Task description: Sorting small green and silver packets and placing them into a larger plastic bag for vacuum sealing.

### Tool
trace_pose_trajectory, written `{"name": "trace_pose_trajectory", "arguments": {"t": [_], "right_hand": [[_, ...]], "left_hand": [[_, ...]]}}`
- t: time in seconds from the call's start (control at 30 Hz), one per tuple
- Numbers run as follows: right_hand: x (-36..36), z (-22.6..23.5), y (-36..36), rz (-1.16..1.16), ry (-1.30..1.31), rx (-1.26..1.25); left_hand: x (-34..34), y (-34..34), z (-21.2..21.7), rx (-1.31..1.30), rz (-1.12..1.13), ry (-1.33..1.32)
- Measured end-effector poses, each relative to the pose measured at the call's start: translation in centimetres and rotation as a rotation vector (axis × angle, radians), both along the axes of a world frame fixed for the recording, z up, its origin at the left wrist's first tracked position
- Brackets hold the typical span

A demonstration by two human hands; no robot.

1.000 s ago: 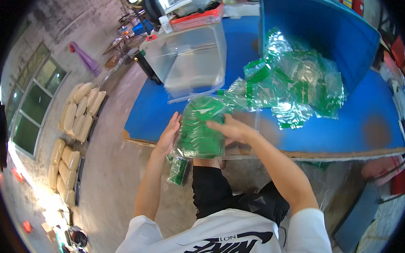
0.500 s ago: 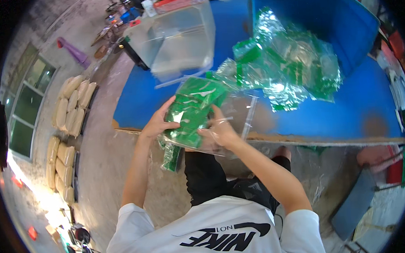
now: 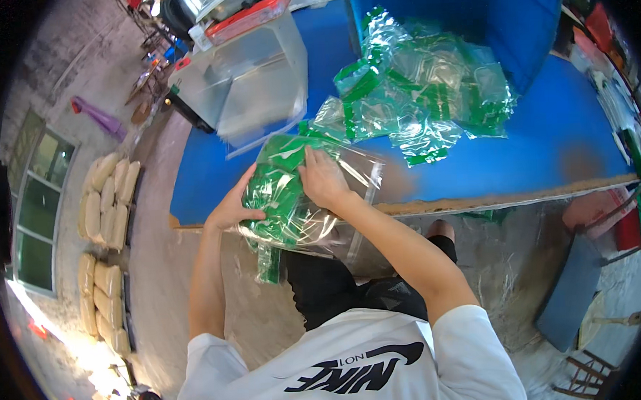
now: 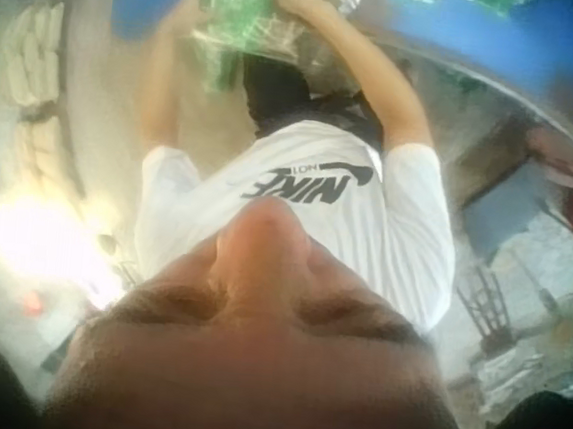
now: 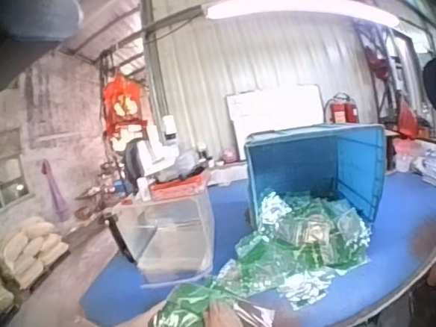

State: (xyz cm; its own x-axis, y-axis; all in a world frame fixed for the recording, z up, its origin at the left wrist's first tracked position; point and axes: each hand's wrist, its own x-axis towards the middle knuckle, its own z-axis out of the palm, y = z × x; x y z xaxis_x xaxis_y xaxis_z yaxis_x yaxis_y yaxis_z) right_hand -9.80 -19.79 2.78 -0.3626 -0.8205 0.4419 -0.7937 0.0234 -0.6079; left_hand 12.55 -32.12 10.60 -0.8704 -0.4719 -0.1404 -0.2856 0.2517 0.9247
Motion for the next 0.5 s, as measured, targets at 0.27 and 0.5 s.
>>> {"name": "trace_pose_trajectory", "arguments": {"t": [0.27,0.5], "right_hand": [[-1.3,-0.4,5.9,-0.026,0.338,0.014],[-1.3,-0.3,3.4,0.044,0.467,0.289]], "left_hand": [[-1.5,-1.5,-1.1,-0.047,0.246,0.013],[-5.5,-3.0,-1.4,-0.285,0.062,-0.022]]}}
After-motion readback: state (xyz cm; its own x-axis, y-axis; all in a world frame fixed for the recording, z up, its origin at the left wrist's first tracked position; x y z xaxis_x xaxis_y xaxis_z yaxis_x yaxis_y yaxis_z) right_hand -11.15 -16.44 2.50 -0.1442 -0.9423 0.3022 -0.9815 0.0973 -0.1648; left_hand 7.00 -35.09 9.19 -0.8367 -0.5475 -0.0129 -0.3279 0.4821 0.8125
